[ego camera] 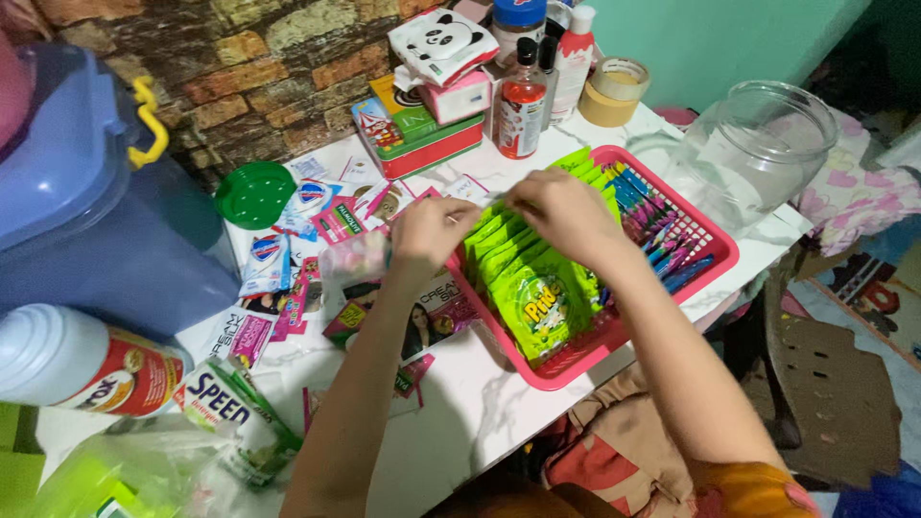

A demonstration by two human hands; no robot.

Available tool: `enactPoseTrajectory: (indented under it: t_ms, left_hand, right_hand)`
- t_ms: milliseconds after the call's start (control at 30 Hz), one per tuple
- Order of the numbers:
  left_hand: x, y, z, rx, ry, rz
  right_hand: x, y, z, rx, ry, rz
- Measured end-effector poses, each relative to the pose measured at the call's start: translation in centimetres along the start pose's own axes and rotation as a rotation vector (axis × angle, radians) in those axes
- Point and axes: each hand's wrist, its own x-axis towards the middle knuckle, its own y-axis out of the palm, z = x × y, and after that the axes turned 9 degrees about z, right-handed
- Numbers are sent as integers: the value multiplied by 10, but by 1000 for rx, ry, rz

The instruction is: The person sorts small packaged items on a cluttered table, picking up green and blue sachets and placing them into a pink basket. The person repeatedly picks up items from the table surface and arranges them in the basket.

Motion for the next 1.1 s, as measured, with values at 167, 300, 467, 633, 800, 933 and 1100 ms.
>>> enactPoseTrajectory:
  t_ms: [167,300,467,633,800,933,1100]
  left_hand:
    - [0,5,10,199,-96,-10]
    - [-2,-1,23,296,-8,-192]
    - [-2,2,15,291,53,-47]
    - [-21,-6,-4,-146,32,-108]
    - [-20,-6,0,176,136,-68]
    - [-11,11,10,302,170,-119]
    - [-12,16,6,309,76,-166]
  right_hand:
    - [15,33,4,-77,7,12]
    - [11,27,-2,-92,51,24]
    - [24,28,-4,-133,2,84]
    - [33,18,6,-192,19,161]
    - [34,16,6,-82,-35,48]
    - [25,8,-11,-18,-126,68]
    - [19,8,-13,-193,-18,228]
